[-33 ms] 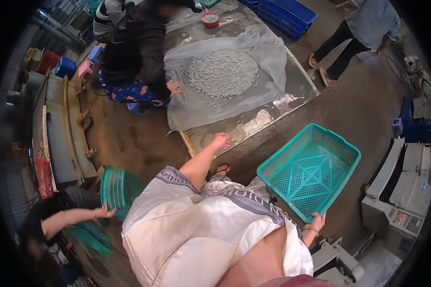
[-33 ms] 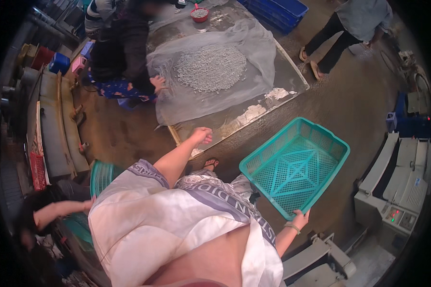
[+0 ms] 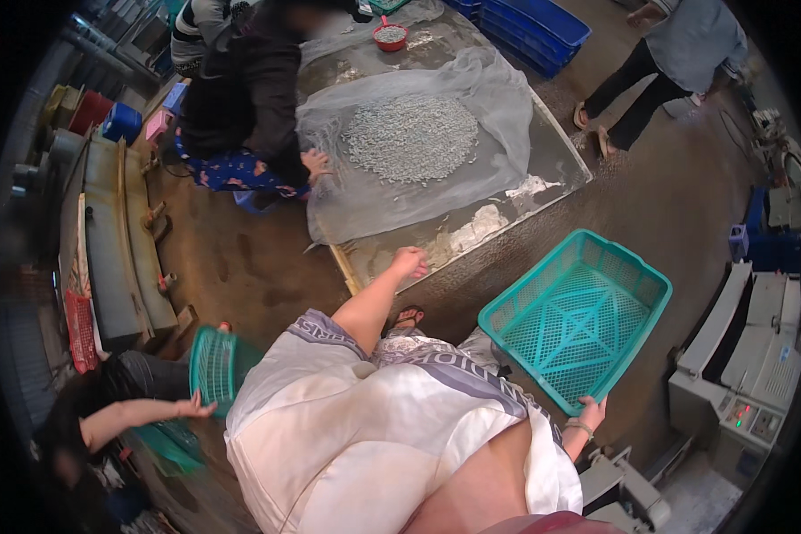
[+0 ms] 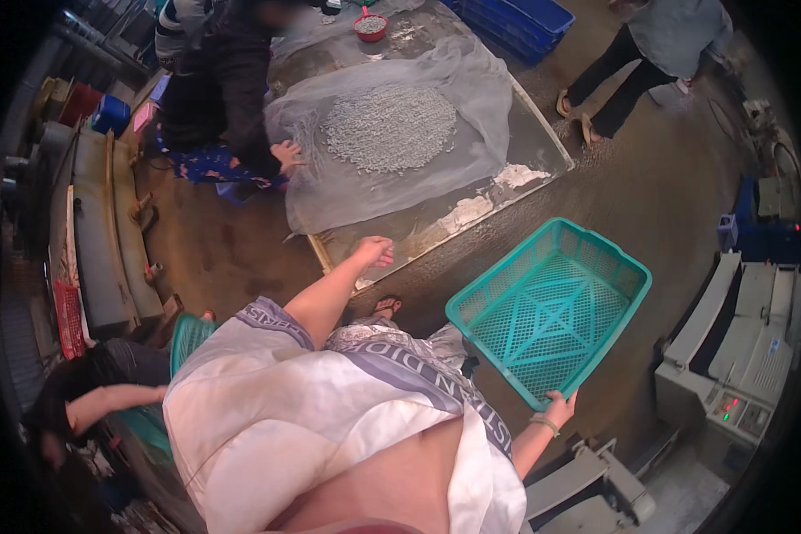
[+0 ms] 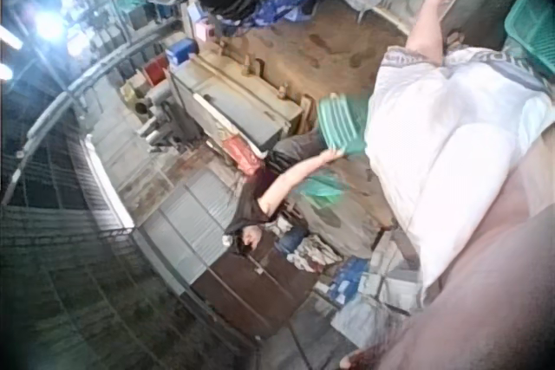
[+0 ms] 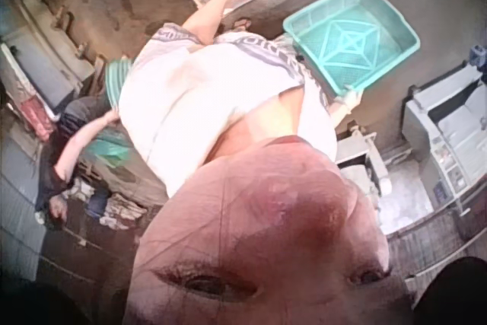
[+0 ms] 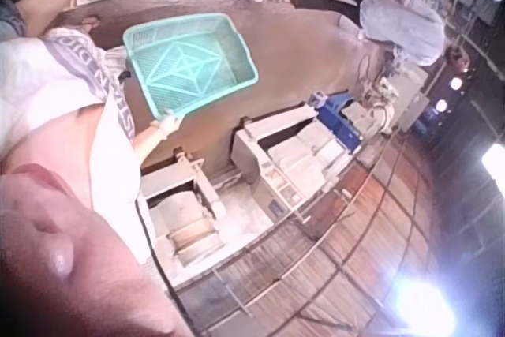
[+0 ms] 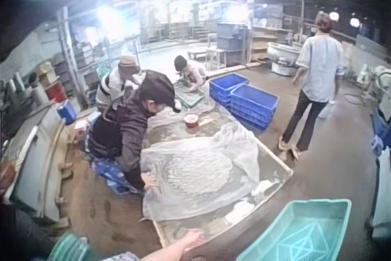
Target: The person sits at a table with others and sorts small white silkworm cocoons by hand, picking out plastic clips and placing them into a green basket. The person then scoops cocoons into the basket and continues sorting through them.
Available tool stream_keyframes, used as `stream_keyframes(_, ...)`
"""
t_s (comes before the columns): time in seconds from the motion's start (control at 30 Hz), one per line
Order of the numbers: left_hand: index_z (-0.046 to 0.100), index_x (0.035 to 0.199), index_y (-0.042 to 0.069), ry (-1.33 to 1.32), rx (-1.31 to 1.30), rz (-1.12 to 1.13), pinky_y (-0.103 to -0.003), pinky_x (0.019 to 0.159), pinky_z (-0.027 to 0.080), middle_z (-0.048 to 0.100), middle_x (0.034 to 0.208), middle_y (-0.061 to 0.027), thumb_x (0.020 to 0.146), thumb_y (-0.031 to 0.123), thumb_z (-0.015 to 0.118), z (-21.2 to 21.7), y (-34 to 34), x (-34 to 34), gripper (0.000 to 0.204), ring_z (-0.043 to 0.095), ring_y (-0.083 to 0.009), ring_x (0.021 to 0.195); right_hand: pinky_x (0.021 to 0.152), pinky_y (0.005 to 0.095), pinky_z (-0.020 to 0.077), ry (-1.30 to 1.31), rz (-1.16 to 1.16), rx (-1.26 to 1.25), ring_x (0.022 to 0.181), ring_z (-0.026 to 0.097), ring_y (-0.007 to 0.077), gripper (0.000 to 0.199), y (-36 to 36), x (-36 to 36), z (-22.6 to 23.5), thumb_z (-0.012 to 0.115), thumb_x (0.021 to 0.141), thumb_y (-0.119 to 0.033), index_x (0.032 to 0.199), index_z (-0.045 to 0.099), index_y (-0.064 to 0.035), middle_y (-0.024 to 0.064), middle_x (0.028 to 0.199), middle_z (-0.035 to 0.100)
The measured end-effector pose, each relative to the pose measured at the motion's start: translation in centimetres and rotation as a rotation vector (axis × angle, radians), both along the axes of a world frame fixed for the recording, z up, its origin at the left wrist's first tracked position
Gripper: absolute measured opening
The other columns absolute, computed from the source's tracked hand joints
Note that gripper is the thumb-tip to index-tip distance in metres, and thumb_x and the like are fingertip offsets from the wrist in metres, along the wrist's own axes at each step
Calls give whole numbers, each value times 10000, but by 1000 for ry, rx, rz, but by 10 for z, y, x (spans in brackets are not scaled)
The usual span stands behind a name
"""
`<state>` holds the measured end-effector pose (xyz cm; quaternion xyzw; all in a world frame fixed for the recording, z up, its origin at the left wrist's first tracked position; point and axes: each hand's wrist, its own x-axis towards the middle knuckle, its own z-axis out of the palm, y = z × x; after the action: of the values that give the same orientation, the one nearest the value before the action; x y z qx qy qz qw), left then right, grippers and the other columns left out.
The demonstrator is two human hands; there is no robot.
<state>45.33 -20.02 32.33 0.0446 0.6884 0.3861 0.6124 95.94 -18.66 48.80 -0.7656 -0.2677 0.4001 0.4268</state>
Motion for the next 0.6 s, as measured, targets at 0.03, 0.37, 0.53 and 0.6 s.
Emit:
stream_keyframes(0.03, 511, 1125, 59, -7, -10, 37, -320, 656, 518, 604, 958, -138, 859, 266, 551, -2, 17, 7, 339, 630, -224, 793, 707, 270, 434, -3, 14, -10, 893, 531, 209, 721, 31, 8, 4, 473, 534, 131, 1246, 491, 16, 83, 1048, 570)
stream_keyframes(0.37, 471, 1167, 53, 12, -245, 510, -325, 598, 512, 594, 931, -129, 867, 320, 532, -31, 84, 59, 406, 620, -216, 762, 732, 300, 438, 57, 182, -7, 905, 530, 217, 717, 341, 71, -14, 472, 553, 124, 1261, 476, 12, 91, 1074, 556)
stream_keyframes(0.53, 474, 1150, 46, 20, -222, 656, -318, 626, 506, 589, 951, -125, 871, 334, 531, -21, 143, 65, 404, 615, -217, 795, 764, 304, 433, 33, 236, -32, 896, 537, 225, 699, 476, 44, -15, 470, 568, 118, 1259, 476, 13, 96, 1068, 559)
stream_keyframes(0.6, 475, 1143, 41, 23, -229, 702, -320, 640, 505, 589, 968, -131, 870, 338, 534, -22, 164, 62, 407, 614, -225, 812, 699, 359, 454, 43, 248, -19, 845, 541, 253, 683, 520, 40, -34, 462, 578, 102, 1249, 486, -26, 100, 1046, 559)
